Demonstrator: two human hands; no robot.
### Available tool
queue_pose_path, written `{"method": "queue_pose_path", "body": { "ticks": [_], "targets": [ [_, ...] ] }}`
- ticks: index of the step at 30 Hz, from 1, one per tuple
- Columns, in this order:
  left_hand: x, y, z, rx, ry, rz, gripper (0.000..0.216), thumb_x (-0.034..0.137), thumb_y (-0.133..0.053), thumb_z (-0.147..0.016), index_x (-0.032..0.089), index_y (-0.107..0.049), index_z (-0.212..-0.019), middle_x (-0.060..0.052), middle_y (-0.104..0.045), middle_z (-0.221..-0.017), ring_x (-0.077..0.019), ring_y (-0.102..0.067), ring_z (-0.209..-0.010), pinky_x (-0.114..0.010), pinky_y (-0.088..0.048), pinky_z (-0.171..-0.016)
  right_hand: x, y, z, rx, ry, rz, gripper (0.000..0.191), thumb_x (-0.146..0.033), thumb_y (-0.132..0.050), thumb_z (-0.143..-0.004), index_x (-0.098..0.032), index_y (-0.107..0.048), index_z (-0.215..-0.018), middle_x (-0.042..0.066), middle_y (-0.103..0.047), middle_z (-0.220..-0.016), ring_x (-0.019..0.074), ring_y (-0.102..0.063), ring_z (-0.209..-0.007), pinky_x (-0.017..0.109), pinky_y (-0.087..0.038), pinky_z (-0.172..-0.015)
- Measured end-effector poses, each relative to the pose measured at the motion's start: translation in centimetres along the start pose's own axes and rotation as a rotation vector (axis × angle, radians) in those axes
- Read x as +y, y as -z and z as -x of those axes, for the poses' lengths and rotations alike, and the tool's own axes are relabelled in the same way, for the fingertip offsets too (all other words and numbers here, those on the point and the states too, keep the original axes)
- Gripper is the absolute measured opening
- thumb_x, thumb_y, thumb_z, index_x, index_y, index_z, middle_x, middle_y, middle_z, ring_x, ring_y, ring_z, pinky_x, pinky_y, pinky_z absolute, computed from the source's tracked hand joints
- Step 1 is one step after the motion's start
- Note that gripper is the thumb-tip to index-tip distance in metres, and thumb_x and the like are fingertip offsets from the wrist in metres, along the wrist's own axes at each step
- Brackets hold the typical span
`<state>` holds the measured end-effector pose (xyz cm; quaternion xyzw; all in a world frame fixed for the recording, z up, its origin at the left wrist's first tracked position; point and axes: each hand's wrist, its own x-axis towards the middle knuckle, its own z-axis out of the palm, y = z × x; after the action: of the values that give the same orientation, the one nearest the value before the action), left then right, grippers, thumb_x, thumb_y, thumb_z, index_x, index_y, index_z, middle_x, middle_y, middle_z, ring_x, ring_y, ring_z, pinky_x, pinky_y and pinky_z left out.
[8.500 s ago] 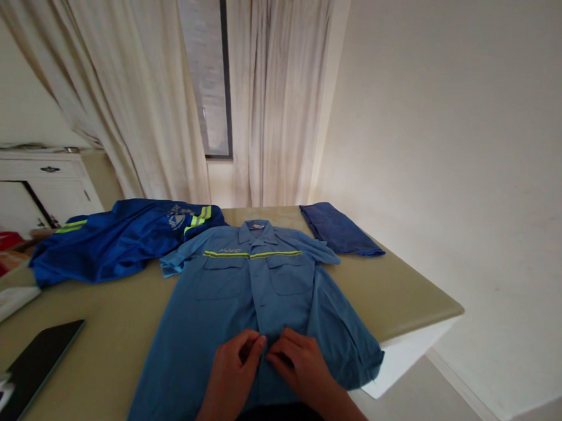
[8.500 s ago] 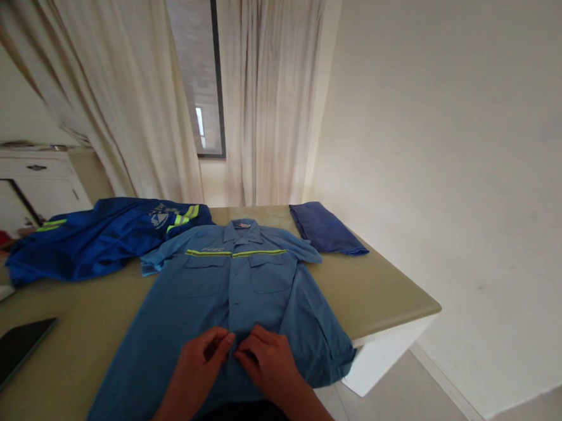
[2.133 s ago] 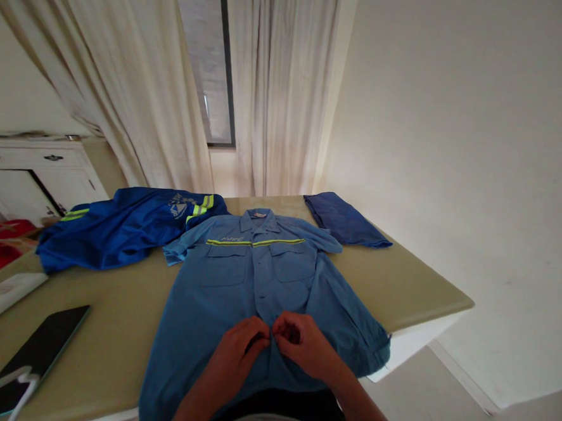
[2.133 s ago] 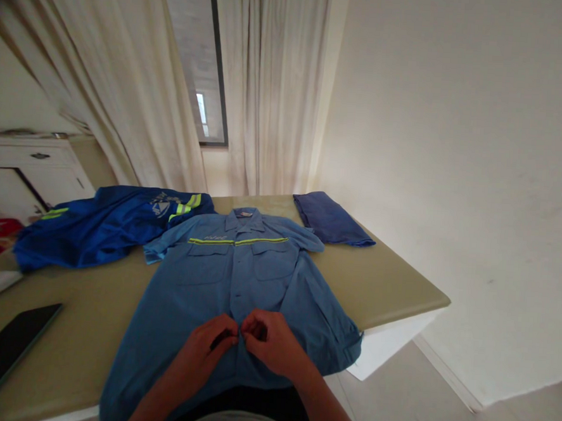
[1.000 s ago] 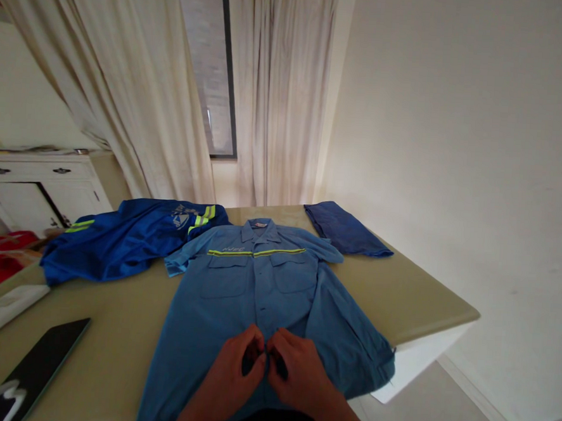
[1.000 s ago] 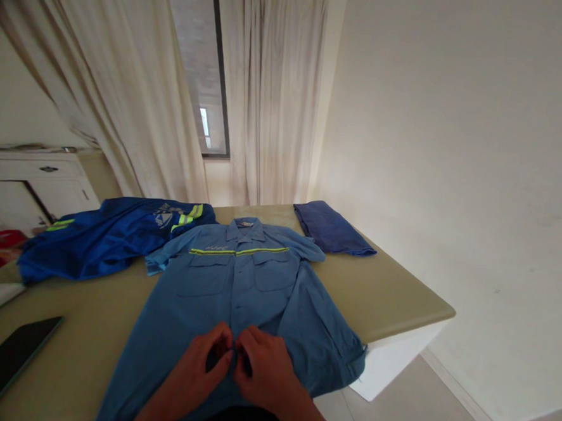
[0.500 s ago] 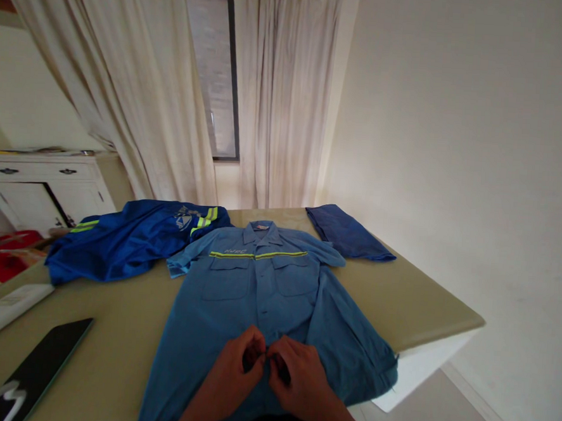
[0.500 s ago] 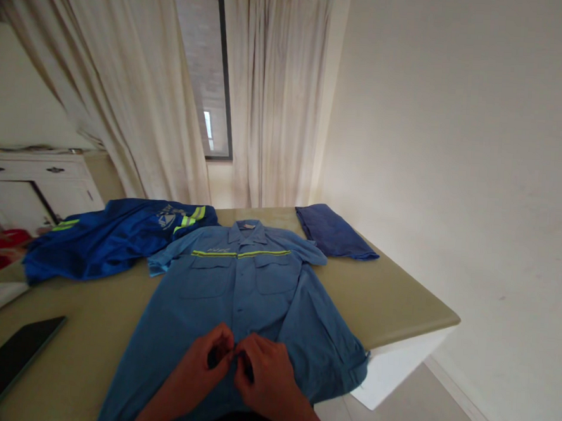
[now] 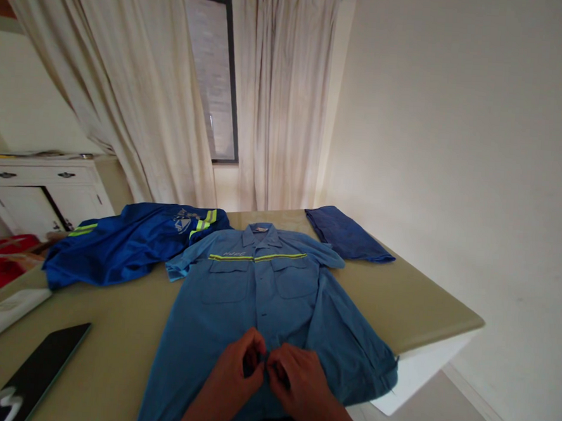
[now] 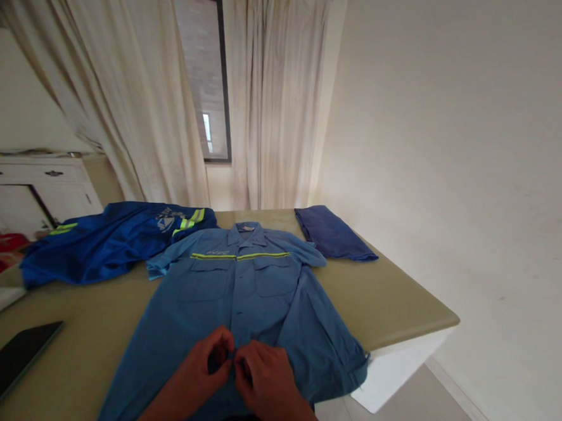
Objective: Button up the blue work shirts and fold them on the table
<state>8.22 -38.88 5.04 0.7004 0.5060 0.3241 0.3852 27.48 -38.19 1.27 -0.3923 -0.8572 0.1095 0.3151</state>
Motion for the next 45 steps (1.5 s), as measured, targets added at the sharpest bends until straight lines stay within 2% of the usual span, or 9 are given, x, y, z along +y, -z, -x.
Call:
{"method": "queue_pose_path", "body": {
  "ticks": [5, 9, 17, 24, 31, 37, 40, 43, 45],
  "targets": [
    [-0.5, 0.0, 0.0, -0.027, 0.028, 0.025, 0.009, 0.016, -0.053, -0.083, 0.022, -0.053, -0.09, 0.005, -0.052, -0.076, -0.013, -0.048, -0.072, -0.024, -0.038, -0.067, -0.2, -0.1, 0.3, 0.055, 0.06, 0.036, 0.011, -0.013, -0.054, -0.091, -0.023, -0.058, -0.093, 0.001, -0.067, -0.078, 0.016, -0.062, -0.069, 0.027, -0.037, -0.066],
    [-0.9, -0.1, -0.1, -0.014, 0.032, 0.027, 0.008, 0.018, -0.055, -0.083, 0.022, -0.05, -0.089, 0.007, -0.044, -0.072, -0.0122, -0.041, -0.068, -0.023, -0.033, -0.063, -0.4, 0.0, 0.3, 0.066, 0.037, 0.008, 0.013, -0.013, -0.057, -0.086, -0.023, -0.059, -0.093, 0.0, -0.066, -0.076, 0.0154, -0.062, -0.068, 0.028, -0.036, -0.066],
    [-0.2, 0.2, 0.1, -0.032, 0.029, 0.038, 0.008, 0.023, -0.057, -0.086, 0.022, -0.055, -0.093, 0.005, -0.05, -0.075, -0.0131, -0.047, -0.071, -0.024, -0.037, -0.066, -0.2, 0.3, 0.0, 0.053, -0.078, -0.121, 0.015, -0.019, -0.061, -0.088, -0.023, -0.062, -0.102, -0.002, -0.065, -0.075, 0.0142, -0.061, -0.065, 0.026, -0.039, -0.064],
    [-0.7, 0.2, 0.1, -0.016, 0.03, 0.04, 0.011, 0.021, -0.061, -0.082, 0.022, -0.052, -0.089, 0.006, -0.045, -0.073, -0.0124, -0.041, -0.07, -0.023, -0.033, -0.064, 0.2, 0.6, 0.6, 0.02, -0.016, -0.119, 0.009, -0.021, -0.055, -0.097, -0.024, -0.063, -0.098, 0.001, -0.068, -0.082, 0.0154, -0.063, -0.071, 0.028, -0.04, -0.069],
    [-0.7, -0.9, 0.3, 0.025, -0.027, -0.057, 0.009, 0.015, -0.055, -0.083, 0.022, -0.053, -0.087, 0.001, -0.059, -0.082, -0.015, -0.053, -0.077, -0.025, -0.04, -0.072, 0.1, 0.8, 0.6, -0.014, -0.052, -0.177, 0.012, -0.024, -0.052, -0.1, -0.023, -0.064, -0.1, 0.002, -0.07, -0.087, 0.0161, -0.064, -0.077, 0.027, -0.042, -0.072],
    [-1.9, -2.0, 0.4, 0.13, -0.185, -0.2, 0.017, 0.008, -0.054, -0.084, 0.024, -0.06, -0.085, -0.003, -0.067, -0.091, -0.0197, -0.062, -0.088, -0.03, -0.046, -0.083, -0.6, 1.8, -1.3, -0.071, -0.302, -0.443, 0.012, -0.03, -0.062, -0.095, -0.021, -0.069, -0.09, -0.002, -0.067, -0.073, 0.0136, -0.059, -0.065, 0.024, -0.042, -0.062],
    [-2.3, -2.1, 0.5, 0.161, -0.144, -0.187, 0.015, 0.015, -0.06, -0.09, 0.026, -0.066, -0.097, -0.004, -0.07, -0.097, -0.0219, -0.065, -0.093, -0.032, -0.049, -0.087, -0.5, 2.1, -1.7, -0.06, -0.364, -0.494, 0.017, -0.034, -0.064, -0.092, -0.02, -0.073, -0.086, -0.002, -0.064, -0.065, 0.0136, -0.055, -0.06, 0.024, -0.04, -0.057],
    [-2.0, -2.0, 0.6, 0.172, -0.102, -0.21, 0.026, 0.02, -0.065, -0.09, 0.029, -0.069, -0.113, -0.005, -0.072, -0.103, -0.0241, -0.066, -0.099, -0.036, -0.049, -0.092, -0.1, 2.3, -1.6, -0.013, -0.345, -0.473, 0.024, -0.037, -0.061, -0.094, -0.021, -0.075, -0.083, -0.001, -0.063, -0.064, 0.0145, -0.055, -0.061, 0.025, -0.041, -0.059],
    [-1.6, -2.0, 0.7, 0.183, -0.114, -0.26, 0.023, 0.025, -0.066, -0.092, 0.03, -0.071, -0.114, -0.005, -0.071, -0.104, -0.0249, -0.065, -0.1, -0.036, -0.05, -0.092, 0.1, 2.8, -1.9, 0.033, -0.337, -0.471, 0.028, -0.039, -0.057, -0.097, -0.02, -0.073, -0.083, -0.001, -0.062, -0.065, 0.015, -0.055, -0.062, 0.026, -0.042, -0.06]
  ]
}}
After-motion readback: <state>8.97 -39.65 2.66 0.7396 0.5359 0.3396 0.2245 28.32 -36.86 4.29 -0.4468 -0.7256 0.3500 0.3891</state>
